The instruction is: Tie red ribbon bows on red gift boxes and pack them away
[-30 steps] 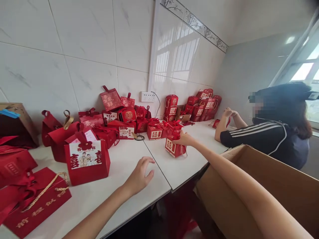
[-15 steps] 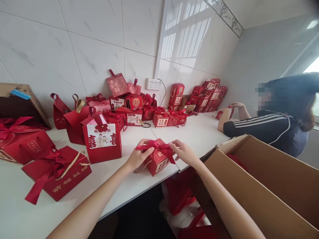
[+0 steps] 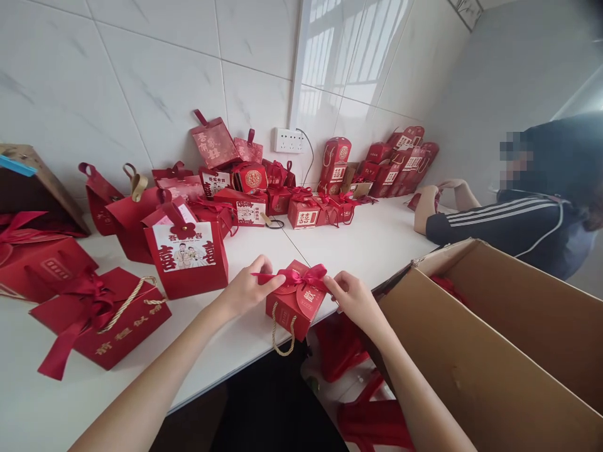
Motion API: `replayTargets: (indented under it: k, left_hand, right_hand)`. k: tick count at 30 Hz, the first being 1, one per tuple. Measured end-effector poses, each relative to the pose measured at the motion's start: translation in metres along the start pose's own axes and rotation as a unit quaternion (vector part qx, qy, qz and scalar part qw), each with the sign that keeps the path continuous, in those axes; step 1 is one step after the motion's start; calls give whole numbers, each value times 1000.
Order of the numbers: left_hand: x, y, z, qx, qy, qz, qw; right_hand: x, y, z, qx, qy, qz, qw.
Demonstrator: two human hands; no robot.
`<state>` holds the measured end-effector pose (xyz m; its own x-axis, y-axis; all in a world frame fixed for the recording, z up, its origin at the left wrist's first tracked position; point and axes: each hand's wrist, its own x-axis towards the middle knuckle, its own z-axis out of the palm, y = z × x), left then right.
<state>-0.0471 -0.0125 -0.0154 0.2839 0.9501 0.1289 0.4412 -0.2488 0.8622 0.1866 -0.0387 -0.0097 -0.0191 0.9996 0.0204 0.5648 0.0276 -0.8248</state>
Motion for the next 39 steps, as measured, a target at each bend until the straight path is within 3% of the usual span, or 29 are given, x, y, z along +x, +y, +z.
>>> replayTargets:
  k: [2, 4, 6, 8, 10, 12, 14, 18, 22, 26, 31, 34, 36, 39]
  left_hand:
    - [-3, -1, 0, 16, -22, -27, 999]
    - [-5, -2, -1, -1, -22, -25, 999]
    - [-5, -4, -5, -26, 6, -8, 1000]
    - [-5, -7, -14, -52, 53, -5, 997]
    - [-6, -9, -31, -113, 140, -16, 983]
    - [-9, -4, -51, -216, 225, -3, 950]
    - [-10, 10, -69, -306, 255, 34, 916]
    - [4, 59, -79, -362, 171, 100, 911]
    - [33, 105, -59, -355, 65, 133, 923]
    - [52, 131, -38, -352, 1, 159, 922]
    - [50, 140, -30, -353, -1, 163, 921]
    - [44, 138, -40, -386, -3, 140, 912]
    - [41, 131, -50, -409, -11, 125, 904]
    - [38, 110, -53, -329, -18, 109, 938]
  right_hand:
    - [-1, -1, -1, -39, -56, 2, 998]
    - [-1, -1, -1, 7, -124, -25, 992]
    - [0, 4, -1, 79, -142, -56, 985]
    - [3, 14, -8, 154, -90, -60, 982]
    - [6, 27, -23, 243, 17, -31, 969]
    - [10, 35, -45, 316, 128, -4, 940]
    - [14, 32, -67, 351, 174, -9, 920]
    - [24, -16, -84, 384, 98, -80, 915]
    - [33, -78, -70, 383, -4, -154, 911]
    - [36, -110, -56, 354, -111, -223, 902]
    - [34, -114, -51, 334, -117, -236, 905]
    - [31, -106, -60, 330, -121, -223, 909]
    - [30, -98, -70, 305, -159, -199, 918]
    - [35, -84, -77, 237, -218, -163, 932]
